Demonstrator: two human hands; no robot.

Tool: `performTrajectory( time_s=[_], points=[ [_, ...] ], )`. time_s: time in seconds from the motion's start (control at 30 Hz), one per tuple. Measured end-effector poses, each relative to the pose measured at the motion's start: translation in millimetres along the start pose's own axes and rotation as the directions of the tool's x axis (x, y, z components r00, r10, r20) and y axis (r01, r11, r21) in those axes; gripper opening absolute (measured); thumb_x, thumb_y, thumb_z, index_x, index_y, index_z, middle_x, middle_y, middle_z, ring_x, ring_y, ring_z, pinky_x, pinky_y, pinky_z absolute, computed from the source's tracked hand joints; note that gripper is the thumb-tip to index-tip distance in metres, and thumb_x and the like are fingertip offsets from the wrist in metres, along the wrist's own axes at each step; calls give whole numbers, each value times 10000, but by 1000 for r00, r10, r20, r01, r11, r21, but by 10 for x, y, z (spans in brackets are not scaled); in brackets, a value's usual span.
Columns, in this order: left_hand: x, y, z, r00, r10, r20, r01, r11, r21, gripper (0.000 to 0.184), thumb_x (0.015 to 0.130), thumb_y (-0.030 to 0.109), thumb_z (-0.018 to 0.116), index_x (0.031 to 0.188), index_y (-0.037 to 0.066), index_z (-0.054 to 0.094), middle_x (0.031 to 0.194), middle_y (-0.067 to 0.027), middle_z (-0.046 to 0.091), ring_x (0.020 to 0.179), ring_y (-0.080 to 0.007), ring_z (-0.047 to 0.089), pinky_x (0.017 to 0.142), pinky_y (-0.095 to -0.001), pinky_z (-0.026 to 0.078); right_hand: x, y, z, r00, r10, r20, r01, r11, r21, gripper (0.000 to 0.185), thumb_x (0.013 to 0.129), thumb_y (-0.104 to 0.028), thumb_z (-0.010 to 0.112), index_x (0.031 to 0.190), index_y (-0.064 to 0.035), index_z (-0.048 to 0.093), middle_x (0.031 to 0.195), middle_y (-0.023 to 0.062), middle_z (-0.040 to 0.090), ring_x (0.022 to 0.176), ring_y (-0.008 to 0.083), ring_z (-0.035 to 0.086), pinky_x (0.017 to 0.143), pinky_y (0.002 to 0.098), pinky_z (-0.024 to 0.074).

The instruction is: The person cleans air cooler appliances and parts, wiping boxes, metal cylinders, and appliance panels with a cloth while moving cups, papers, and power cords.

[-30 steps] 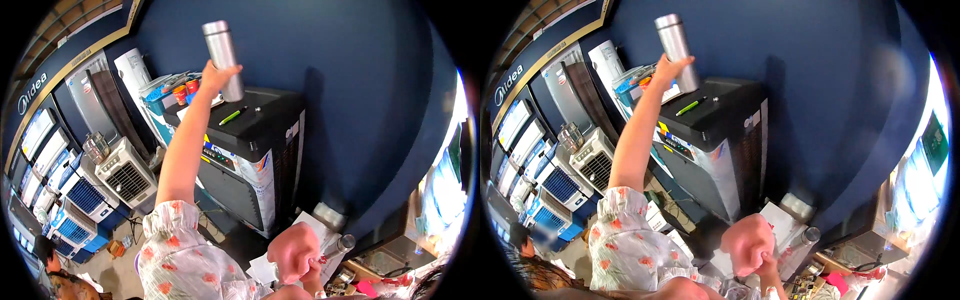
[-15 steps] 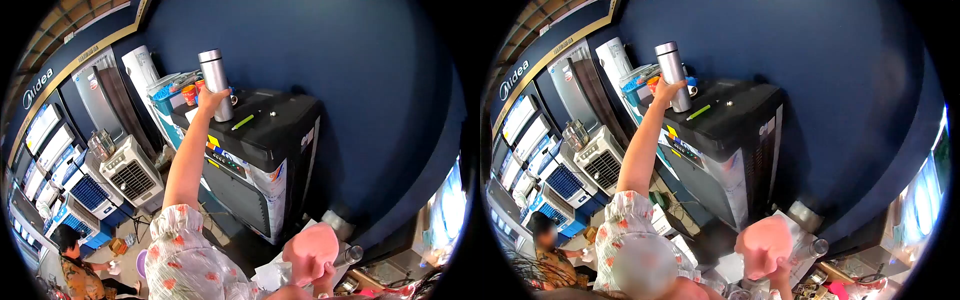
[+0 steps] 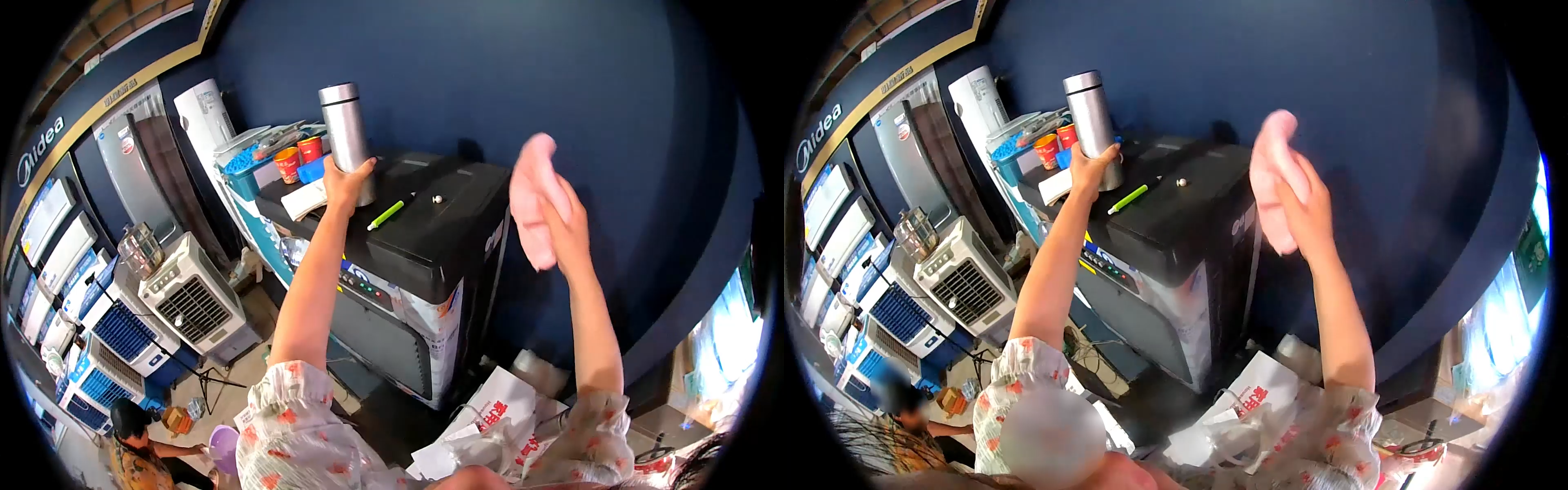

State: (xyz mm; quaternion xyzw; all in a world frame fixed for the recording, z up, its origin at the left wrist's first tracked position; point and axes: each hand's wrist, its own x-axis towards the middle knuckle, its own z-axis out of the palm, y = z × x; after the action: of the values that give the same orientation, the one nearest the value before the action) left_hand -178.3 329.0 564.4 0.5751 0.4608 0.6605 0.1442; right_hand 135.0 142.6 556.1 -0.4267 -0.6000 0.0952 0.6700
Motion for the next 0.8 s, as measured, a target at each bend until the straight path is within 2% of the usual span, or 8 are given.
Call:
performTrajectory(
  time_s=[0.27,0.43,0.47,0.53,0.6,0.63,0.73,0.8],
  points=[
    [12,-17,99,999,16,45,-15,1000,-14,723,611,300,816,1118,-31,420,1023,-210,578,938,-275,584,800,-360,463,946,664,418,989,-97,109,125,950,-286,367,807,-150,523,1172,-122,552,1070,174,605,1006,323,580,845,374,454],
    [28,-80,99,993,119,-7,-118,990,71,746,606,346,820,1121,-34,437,1018,-205,576,937,-276,579,808,-367,458,1178,575,723,811,429,398,-173,826,-537,359,745,-271,596,1089,-171,614,966,95,662,878,251,645,759,338,486],
    [45,-119,105,987,156,-38,-152,984,97,747,604,351,821,1119,-35,442,1000,-192,578,925,-273,575,802,-370,458,1129,857,797,819,286,498,-72,911,-406,362,737,-369,596,1054,-201,646,876,63,665,813,187,654,735,313,484],
    [112,-128,95,915,328,-236,-293,940,172,723,626,345,809,1122,-36,447,951,-159,573,890,-258,558,782,-368,457,1101,880,958,914,91,395,220,707,-672,380,734,-397,580,1066,-226,649,880,54,666,838,190,650,747,326,489],
    [2,85,52,781,475,-406,-411,880,240,500,712,235,758,1059,-19,502,864,-80,516,786,-210,531,740,-324,456,1086,582,921,821,421,386,-110,780,-616,333,731,-340,604,1029,-204,661,872,70,665,846,217,630,727,336,479],
    [-60,222,2,744,588,-318,-535,809,245,403,728,192,736,1014,-8,535,863,-79,538,779,-194,544,721,-309,459,1087,423,894,729,561,392,-274,764,-584,309,730,-311,616,1010,-192,667,868,79,664,849,230,621,716,341,474],
    [-207,514,118,796,567,210,-559,823,-102,171,726,123,681,856,28,624,837,-109,595,758,-235,590,633,-327,468,1164,719,979,837,380,393,29,688,-726,357,729,-313,569,1055,-196,655,1074,100,631,1023,320,576,852,402,467],
    [-344,827,279,656,388,647,-616,771,162,229,756,163,680,917,7,633,853,-122,635,735,-200,621,652,-295,486,1222,910,1017,832,364,419,117,624,-773,345,740,-276,555,1050,-162,655,1078,125,625,1029,323,574,866,401,459]
  ],
)
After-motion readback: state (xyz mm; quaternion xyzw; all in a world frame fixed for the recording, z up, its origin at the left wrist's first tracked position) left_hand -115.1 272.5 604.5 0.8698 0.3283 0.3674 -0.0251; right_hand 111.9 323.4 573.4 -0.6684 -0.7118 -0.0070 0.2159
